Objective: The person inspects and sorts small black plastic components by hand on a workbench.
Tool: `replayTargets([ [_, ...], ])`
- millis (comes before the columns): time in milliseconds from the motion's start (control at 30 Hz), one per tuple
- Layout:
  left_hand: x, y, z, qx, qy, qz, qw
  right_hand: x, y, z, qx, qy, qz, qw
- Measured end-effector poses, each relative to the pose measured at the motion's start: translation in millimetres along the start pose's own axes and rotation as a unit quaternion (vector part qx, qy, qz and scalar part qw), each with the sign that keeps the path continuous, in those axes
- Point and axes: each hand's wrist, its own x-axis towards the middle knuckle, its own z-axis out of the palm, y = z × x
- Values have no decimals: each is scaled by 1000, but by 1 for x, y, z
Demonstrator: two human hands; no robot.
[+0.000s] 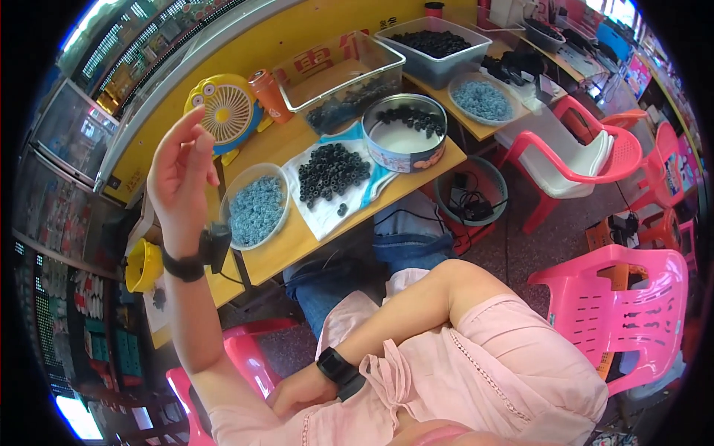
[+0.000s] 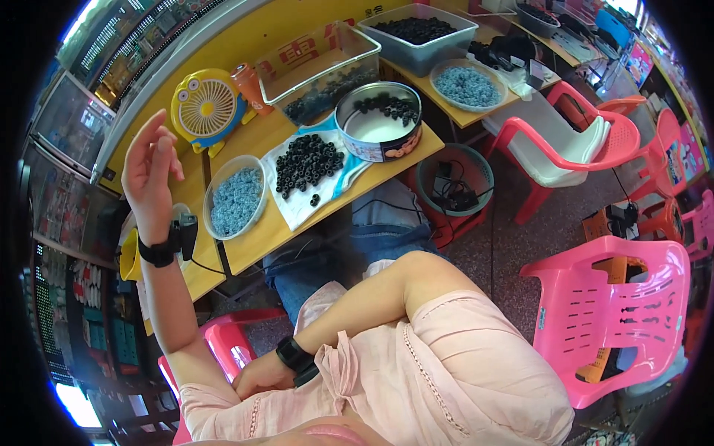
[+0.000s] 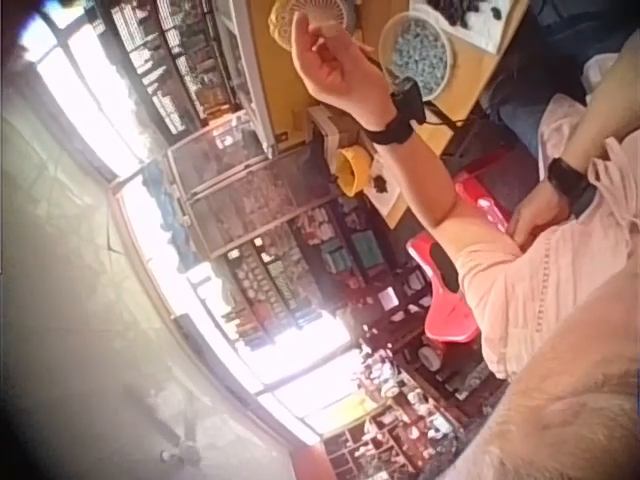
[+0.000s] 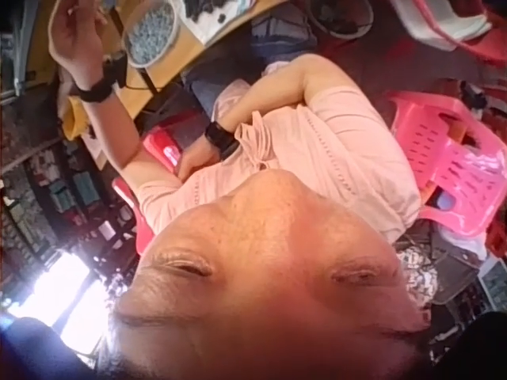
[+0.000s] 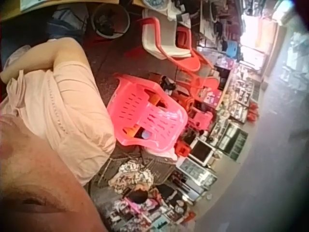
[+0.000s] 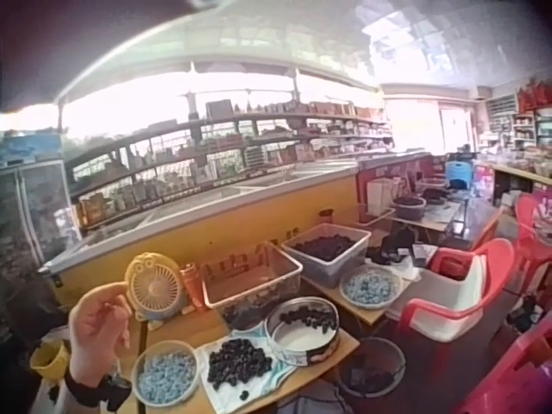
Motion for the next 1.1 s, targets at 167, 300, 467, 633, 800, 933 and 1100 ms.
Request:
replayTargets([
  [167,-7,2,-3,35,1,-14,999,11,3,-11,-265,128,-69,953],
  [300,-12,8,-10,35,26,-19,999,4,11,3,-100,107,-156,977],
  [467,-16,20,0,43,15,-35,998,20,14,-17,-193,51,34,979],
  [633,-27,25,5,72,3,-37,997,22,28,-15,-167,118,-148,968],
  [800,-34,22,8,55,19,-56,997,18,28,-8,-246,38,-73,966],
  [933,-47,30,4,84,18,-81,993,13,21,15,-518,41,-4,855],
  [1100,-47,37,21,65,-18,-65,996,22,24,-5,-386,-23,-110,915],
])
